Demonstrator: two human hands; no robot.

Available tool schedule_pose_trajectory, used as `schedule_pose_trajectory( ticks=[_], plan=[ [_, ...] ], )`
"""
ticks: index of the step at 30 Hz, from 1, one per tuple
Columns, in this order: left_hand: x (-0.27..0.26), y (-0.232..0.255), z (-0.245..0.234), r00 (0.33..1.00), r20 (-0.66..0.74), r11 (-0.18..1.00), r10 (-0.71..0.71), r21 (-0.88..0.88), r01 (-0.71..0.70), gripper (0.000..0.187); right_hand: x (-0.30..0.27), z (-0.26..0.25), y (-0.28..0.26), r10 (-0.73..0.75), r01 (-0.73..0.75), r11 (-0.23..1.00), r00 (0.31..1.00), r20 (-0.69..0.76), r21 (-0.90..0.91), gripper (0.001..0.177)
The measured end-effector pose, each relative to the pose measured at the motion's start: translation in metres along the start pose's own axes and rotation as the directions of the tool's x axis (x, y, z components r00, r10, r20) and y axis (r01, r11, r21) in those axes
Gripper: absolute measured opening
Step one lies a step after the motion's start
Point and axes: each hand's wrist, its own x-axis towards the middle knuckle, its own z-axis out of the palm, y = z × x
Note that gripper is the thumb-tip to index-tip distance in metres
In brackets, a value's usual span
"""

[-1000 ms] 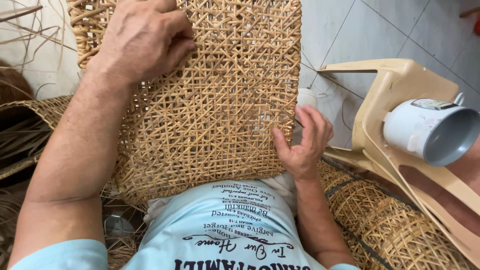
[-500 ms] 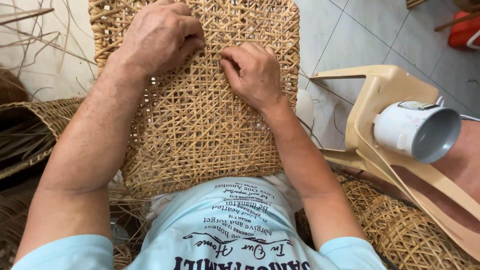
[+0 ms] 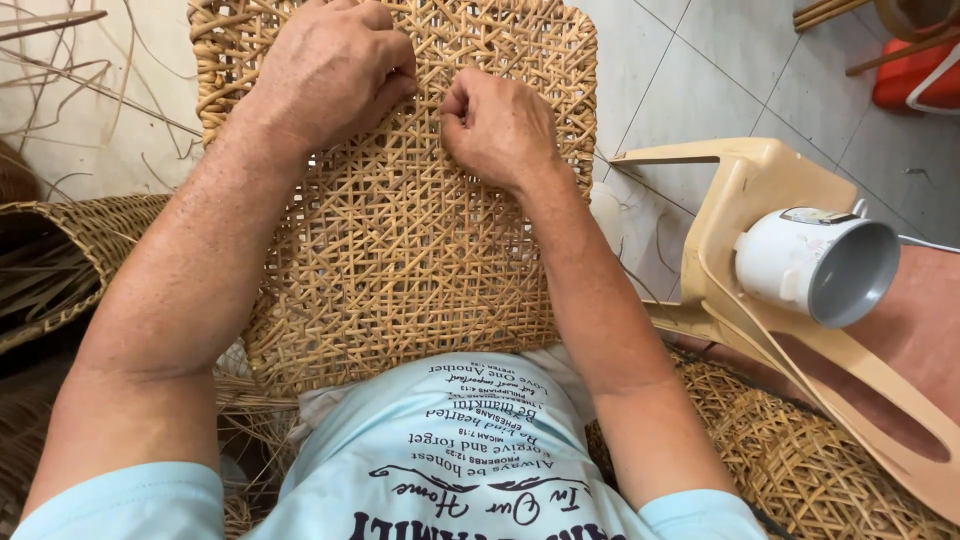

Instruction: The person is weaving a rattan mat, threading thin strips through a frame using a guide tool and trimming excess material with scissors.

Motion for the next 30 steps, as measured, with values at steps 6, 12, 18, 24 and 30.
schedule_pose_trajectory(
  ticks=[6,12,18,24,30],
  plan=[
    [-0.002,-0.003,0.008,0.997,-0.059,0.998,0.039,0.052,-0.036,0.017,0.007,0.014,0.012,-0.088,0.086,0.992,0.996,-0.023,-0.088,0.011],
    [0.002,0.0,0.007,0.998,-0.052,0.999,0.03,0.032,-0.028,0.011,0.006,0.005,0.007,-0.034,0.034,0.999,0.999,0.015,-0.031,0.013],
    [0.001,-0.002,0.011,0.999,-0.048,1.0,0.013,0.027,-0.011,0.008,0.009,0.006,-0.001,-0.023,0.026,0.993,0.999,0.029,-0.115,0.013],
    [0.003,0.001,0.012,1.0,-0.017,0.998,0.003,0.055,-0.002,0.013,0.018,0.006,-0.014,0.049,-0.02,0.964,0.994,0.1,-0.266,0.013],
    [0.004,0.002,0.015,0.999,0.028,0.994,-0.022,0.106,0.019,0.022,0.018,0.005,-0.023,0.09,-0.033,0.928,0.987,0.136,-0.372,0.02]
  ],
)
